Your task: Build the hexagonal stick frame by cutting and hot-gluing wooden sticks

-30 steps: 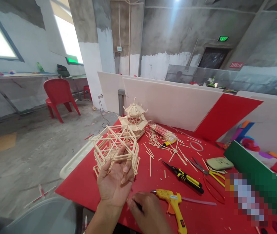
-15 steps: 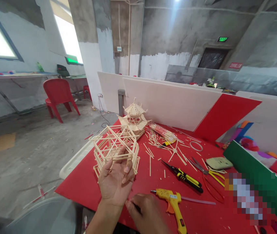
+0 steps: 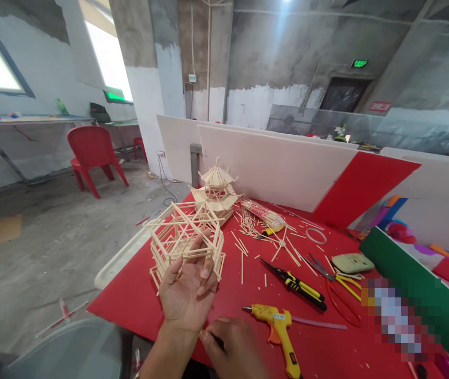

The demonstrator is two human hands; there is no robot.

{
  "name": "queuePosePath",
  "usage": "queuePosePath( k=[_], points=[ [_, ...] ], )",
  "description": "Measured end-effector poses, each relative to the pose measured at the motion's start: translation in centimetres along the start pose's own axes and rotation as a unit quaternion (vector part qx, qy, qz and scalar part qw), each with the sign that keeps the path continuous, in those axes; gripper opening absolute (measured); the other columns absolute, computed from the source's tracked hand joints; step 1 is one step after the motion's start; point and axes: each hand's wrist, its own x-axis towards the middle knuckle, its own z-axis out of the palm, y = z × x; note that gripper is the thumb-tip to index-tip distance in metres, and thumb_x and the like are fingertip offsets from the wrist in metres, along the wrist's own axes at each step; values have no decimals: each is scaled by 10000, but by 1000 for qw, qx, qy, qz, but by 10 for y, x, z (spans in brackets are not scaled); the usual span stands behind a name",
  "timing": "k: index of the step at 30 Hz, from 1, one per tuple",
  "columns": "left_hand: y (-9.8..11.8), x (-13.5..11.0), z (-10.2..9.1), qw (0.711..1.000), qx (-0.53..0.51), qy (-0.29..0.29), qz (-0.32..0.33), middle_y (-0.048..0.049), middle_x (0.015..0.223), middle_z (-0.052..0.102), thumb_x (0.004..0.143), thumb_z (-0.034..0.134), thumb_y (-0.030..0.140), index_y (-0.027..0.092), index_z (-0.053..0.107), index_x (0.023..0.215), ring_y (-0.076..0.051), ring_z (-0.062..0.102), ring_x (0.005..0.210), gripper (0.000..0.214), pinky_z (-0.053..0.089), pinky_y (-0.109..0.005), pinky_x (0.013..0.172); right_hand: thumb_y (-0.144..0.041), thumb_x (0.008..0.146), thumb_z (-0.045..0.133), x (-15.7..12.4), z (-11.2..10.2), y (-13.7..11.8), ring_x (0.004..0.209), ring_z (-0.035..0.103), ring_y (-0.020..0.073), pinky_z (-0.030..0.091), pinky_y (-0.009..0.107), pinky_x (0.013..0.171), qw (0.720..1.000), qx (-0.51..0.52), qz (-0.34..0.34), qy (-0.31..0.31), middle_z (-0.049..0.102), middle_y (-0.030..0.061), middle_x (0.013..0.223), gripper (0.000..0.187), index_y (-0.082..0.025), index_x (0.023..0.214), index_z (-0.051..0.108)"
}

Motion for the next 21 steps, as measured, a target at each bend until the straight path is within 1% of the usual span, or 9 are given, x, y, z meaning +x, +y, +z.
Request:
queuePosePath(
  k=[3, 6, 13, 14, 19, 21],
  points=[
    [0, 0, 0, 1000, -2, 7, 2, -72, 764, 607, 860, 436, 326, 168, 538, 1298, -83, 404, 477, 477, 287, -179, 397, -362, 908, 461, -1, 3, 0, 596, 488, 112, 288, 226, 569, 1000, 19, -2, 6, 590, 5, 631, 367, -174, 607, 556],
    [1, -1, 0, 1000, -8, 10, 6, -74, 782, 611, 854, 444, 321, 170, 538, 1283, -94, 425, 504, 464, 287, -176, 392, -376, 906, 467, 0, 5, -1, 600, 499, 117, 316, 222, 581, 999, 31, -5, 9, 622, 14, 646, 372, -177, 616, 588],
    [0, -2, 1, 1000, -8, 17, 12, -78, 766, 607, 865, 407, 309, 169, 543, 1275, -112, 446, 523, 454, 273, -174, 379, -331, 886, 487, 0, 4, -7, 587, 510, 118, 310, 224, 564, 999, 34, -1, 5, 627, 10, 631, 339, -181, 606, 606],
    [-1, -2, 0, 1000, -8, 19, 13, -85, 792, 618, 863, 413, 311, 171, 542, 1280, -111, 450, 527, 458, 274, -173, 379, -330, 885, 487, -1, 4, -7, 588, 512, 119, 309, 224, 562, 999, 34, 1, 5, 626, 10, 630, 340, -182, 603, 607],
    [-1, -2, -1, 1000, -6, 27, 11, -134, 1060, 652, 846, 448, 317, 200, 525, 1318, -100, 483, 553, 493, 285, -175, 376, -342, 883, 490, -1, 6, -7, 588, 511, 119, 310, 222, 558, 999, 31, 5, 0, 624, 11, 632, 345, -180, 605, 615],
    [-1, -2, -2, 999, -6, 29, 12, -139, 1110, 648, 847, 446, 311, 208, 523, 1325, -99, 491, 558, 495, 289, -176, 377, -350, 888, 487, -2, 6, -7, 587, 509, 117, 308, 221, 558, 999, 32, 4, -1, 621, 10, 630, 350, -180, 610, 615]
  ],
)
